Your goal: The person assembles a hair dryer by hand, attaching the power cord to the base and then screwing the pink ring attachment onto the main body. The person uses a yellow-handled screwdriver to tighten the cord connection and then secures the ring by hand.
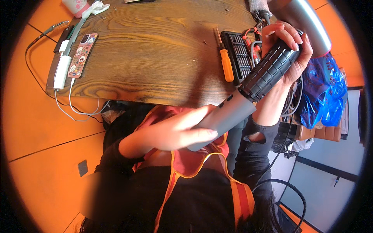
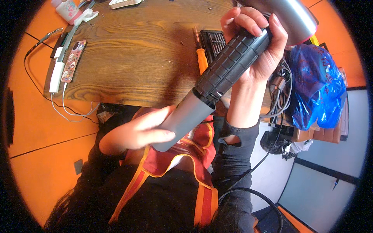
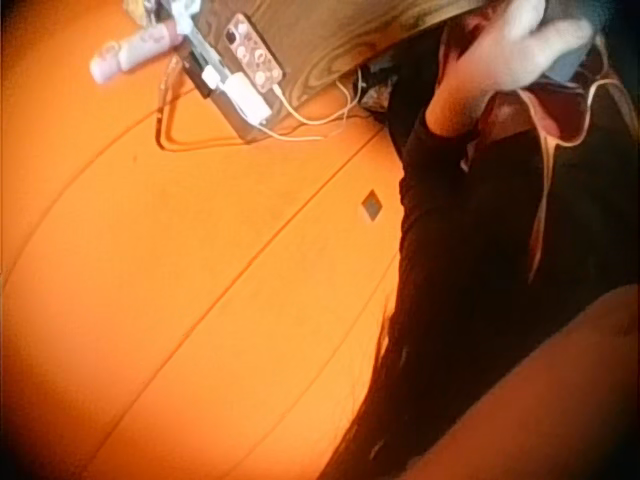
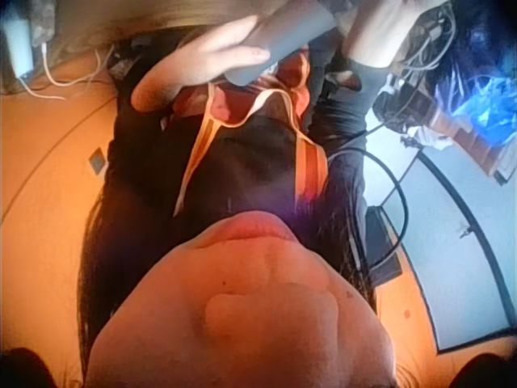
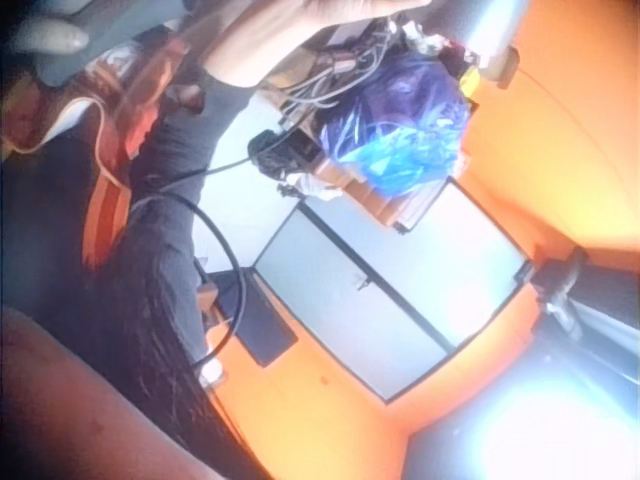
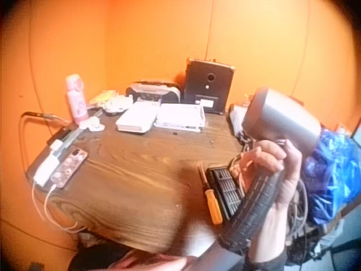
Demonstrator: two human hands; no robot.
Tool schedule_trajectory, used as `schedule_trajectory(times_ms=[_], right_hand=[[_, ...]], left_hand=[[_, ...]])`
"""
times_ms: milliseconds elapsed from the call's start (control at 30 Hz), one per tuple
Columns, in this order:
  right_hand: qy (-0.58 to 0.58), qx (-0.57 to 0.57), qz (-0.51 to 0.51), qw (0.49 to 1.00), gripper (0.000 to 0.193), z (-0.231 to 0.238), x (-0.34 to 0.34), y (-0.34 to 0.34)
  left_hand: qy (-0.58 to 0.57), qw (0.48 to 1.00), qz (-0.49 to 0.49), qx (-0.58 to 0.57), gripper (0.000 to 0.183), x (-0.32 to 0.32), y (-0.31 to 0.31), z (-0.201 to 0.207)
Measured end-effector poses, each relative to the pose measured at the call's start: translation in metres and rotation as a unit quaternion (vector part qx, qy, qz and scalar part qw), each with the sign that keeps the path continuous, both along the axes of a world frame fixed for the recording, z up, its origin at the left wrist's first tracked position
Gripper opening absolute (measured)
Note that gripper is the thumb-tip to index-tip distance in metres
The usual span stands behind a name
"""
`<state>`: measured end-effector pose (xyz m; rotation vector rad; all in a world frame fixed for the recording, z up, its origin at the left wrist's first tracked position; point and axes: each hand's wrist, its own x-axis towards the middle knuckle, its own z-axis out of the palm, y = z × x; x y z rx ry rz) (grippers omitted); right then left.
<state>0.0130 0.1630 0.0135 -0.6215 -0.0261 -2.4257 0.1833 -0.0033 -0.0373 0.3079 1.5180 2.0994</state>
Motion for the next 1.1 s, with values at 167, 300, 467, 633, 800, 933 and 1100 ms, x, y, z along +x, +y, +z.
schedule_trajectory(times_ms=[167, 300, 467, 633, 800, 933, 1100], right_hand=[[0.006, 0.014, -0.038, 0.999, 0.018, 0.002, -0.003, 0.002], [0.029, 0.031, -0.056, 0.998, 0.013, -0.009, 0.0, -0.003], [0.093, 0.064, -0.041, 0.993, 0.026, -0.017, 0.01, -0.014], [0.175, 0.133, -0.06, 0.974, 0.064, -0.032, 0.019, -0.021], [0.244, 0.099, -0.035, 0.964, 0.088, -0.044, 0.01, -0.023], [0.196, 0.032, 0.029, 0.98, 0.084, -0.037, 0.015, -0.023], [0.179, 0.155, -0.104, 0.966, 0.065, -0.025, 0.033, -0.017]], left_hand=[[0.137, 0.966, 0.092, -0.199, 0.046, 0.01, 0.008, 0.007], [0.202, 0.934, 0.205, -0.213, 0.052, 0.007, 0.021, 0.005], [0.187, 0.925, 0.213, -0.255, 0.057, 0.005, 0.026, 0.005], [0.192, 0.928, 0.23, -0.221, 0.05, -0.002, 0.027, 0.007], [0.217, 0.918, 0.242, -0.228, 0.048, 0.0, 0.03, 0.01], [0.08, 0.976, 0.184, -0.081, 0.05, -0.001, 0.023, 0.008], [-0.041, 0.965, 0.013, 0.26, 0.05, -0.015, 0.007, -0.004]])
